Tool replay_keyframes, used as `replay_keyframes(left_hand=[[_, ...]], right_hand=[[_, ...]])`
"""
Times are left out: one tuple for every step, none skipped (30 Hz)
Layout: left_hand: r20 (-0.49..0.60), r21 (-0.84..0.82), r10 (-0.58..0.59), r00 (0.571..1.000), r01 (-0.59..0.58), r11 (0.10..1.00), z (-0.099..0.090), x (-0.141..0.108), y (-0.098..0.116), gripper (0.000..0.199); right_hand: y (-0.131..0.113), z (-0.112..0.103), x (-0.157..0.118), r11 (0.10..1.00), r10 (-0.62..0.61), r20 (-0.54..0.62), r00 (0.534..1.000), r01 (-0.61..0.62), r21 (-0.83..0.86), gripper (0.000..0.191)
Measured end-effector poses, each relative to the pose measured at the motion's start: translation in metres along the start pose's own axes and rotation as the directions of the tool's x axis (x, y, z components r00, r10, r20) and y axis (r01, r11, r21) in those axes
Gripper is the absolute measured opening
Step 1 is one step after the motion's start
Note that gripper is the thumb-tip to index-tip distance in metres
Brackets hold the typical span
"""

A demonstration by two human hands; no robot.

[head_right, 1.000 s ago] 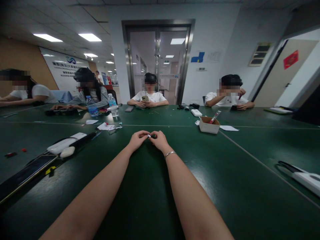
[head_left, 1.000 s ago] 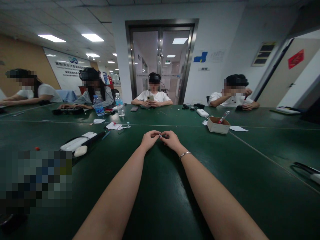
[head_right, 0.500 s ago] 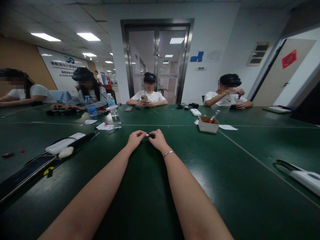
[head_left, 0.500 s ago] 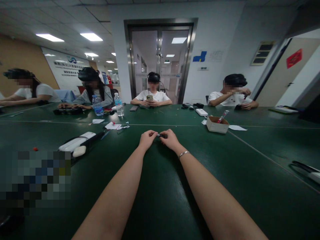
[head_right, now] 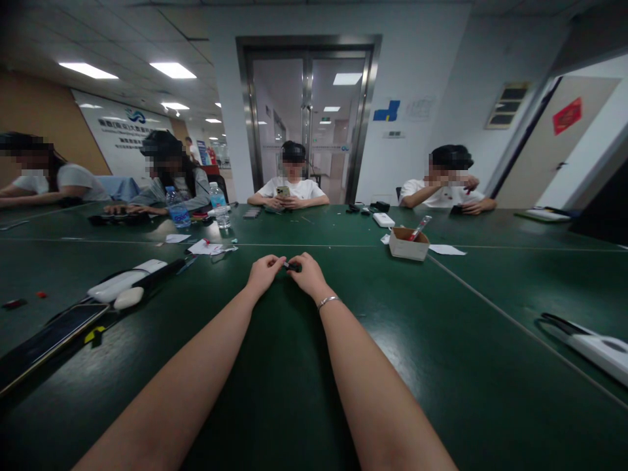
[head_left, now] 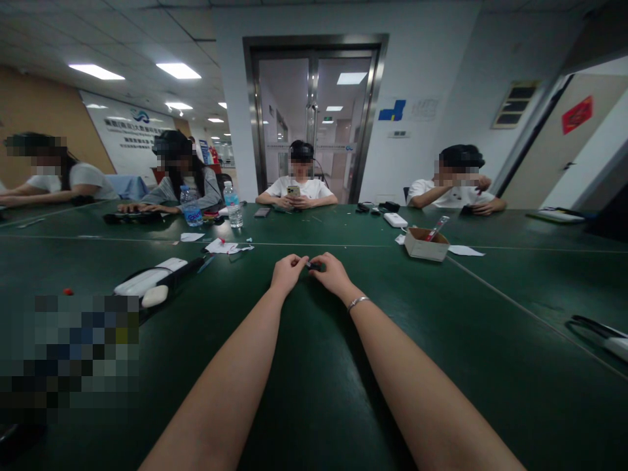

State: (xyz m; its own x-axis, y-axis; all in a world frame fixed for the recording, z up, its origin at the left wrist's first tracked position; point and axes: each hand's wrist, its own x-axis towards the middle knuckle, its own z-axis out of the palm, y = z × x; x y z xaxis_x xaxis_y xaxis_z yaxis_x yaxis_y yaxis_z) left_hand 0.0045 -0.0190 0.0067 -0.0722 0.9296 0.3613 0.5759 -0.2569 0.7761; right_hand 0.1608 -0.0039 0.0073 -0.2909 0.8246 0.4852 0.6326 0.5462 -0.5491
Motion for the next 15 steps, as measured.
replay_keyframes(left_hand=[[-0.002,0.001,0.006,1.0,-0.006,1.0,0.0,-0.001,0.001,0.036],[0.0,-0.003,0.017,1.0,-0.017,1.0,0.0,-0.001,0.002,0.035],[0.005,-0.012,0.03,1.0,-0.03,0.999,0.0,-0.001,0.003,0.034],[0.014,-0.022,0.043,0.999,-0.043,0.999,0.0,-0.002,0.003,0.033],[0.022,-0.032,0.052,0.998,-0.052,0.998,0.001,-0.002,0.004,0.032],[0.031,-0.037,0.057,0.998,-0.056,0.998,0.001,-0.003,0.004,0.032],[0.037,-0.037,0.058,0.998,-0.057,0.998,0.002,-0.003,0.004,0.031],[0.041,-0.032,0.057,0.998,-0.055,0.998,0.002,-0.004,0.004,0.031],[0.047,-0.022,0.053,0.997,-0.052,0.998,0.003,-0.004,0.004,0.031],[0.059,-0.006,0.048,0.997,-0.048,0.999,0.004,-0.005,0.005,0.032],[0.075,0.019,0.045,0.996,-0.047,0.999,0.005,-0.005,0.005,0.033],[0.088,0.053,0.044,0.995,-0.048,0.997,0.006,-0.005,0.006,0.034],[0.095,0.09,0.041,0.995,-0.05,0.995,0.006,-0.004,0.008,0.035],[0.095,0.125,0.038,0.995,-0.05,0.991,0.005,-0.002,0.011,0.036],[0.093,0.152,0.036,0.995,-0.05,0.987,0.003,0.0,0.014,0.039]], right_hand=[[-0.001,0.0,0.0,1.0,-0.004,0.003,1.0,0.004,0.002,0.016],[-0.001,0.001,0.0,1.0,-0.001,0.006,1.0,0.0,0.005,0.017],[-0.002,0.001,0.0,1.0,0.012,0.011,1.0,-0.012,0.012,0.017],[-0.003,0.002,0.0,0.999,0.038,0.019,0.999,-0.038,0.029,0.017],[-0.004,0.003,0.0,0.995,0.076,0.034,0.997,-0.078,0.064,0.017],[-0.004,0.003,0.0,0.984,0.125,0.059,0.99,-0.131,0.118,0.016],[-0.005,0.004,0.0,0.964,0.176,0.092,0.98,-0.19,0.188,0.015],[-0.006,0.006,0.0,0.931,0.221,0.125,0.967,-0.247,0.268,0.013],[-0.006,0.007,-0.001,0.889,0.254,0.158,0.954,-0.295,0.35,0.011],[-0.007,0.008,-0.001,0.842,0.275,0.187,0.943,-0.33,0.428,0.01],[-0.007,0.009,-0.001,0.795,0.287,0.207,0.935,-0.354,0.493,0.009],[-0.007,0.01,-0.002,0.753,0.294,0.219,0.93,-0.367,0.546,0.01],[-0.007,0.011,-0.003,0.717,0.298,0.225,0.928,-0.373,0.588,0.013],[-0.007,0.011,-0.003,0.689,0.301,0.232,0.925,-0.379,0.618,0.017],[-0.007,0.01,-0.004,0.669,0.302,0.24,0.923,-0.384,0.636,0.02]])
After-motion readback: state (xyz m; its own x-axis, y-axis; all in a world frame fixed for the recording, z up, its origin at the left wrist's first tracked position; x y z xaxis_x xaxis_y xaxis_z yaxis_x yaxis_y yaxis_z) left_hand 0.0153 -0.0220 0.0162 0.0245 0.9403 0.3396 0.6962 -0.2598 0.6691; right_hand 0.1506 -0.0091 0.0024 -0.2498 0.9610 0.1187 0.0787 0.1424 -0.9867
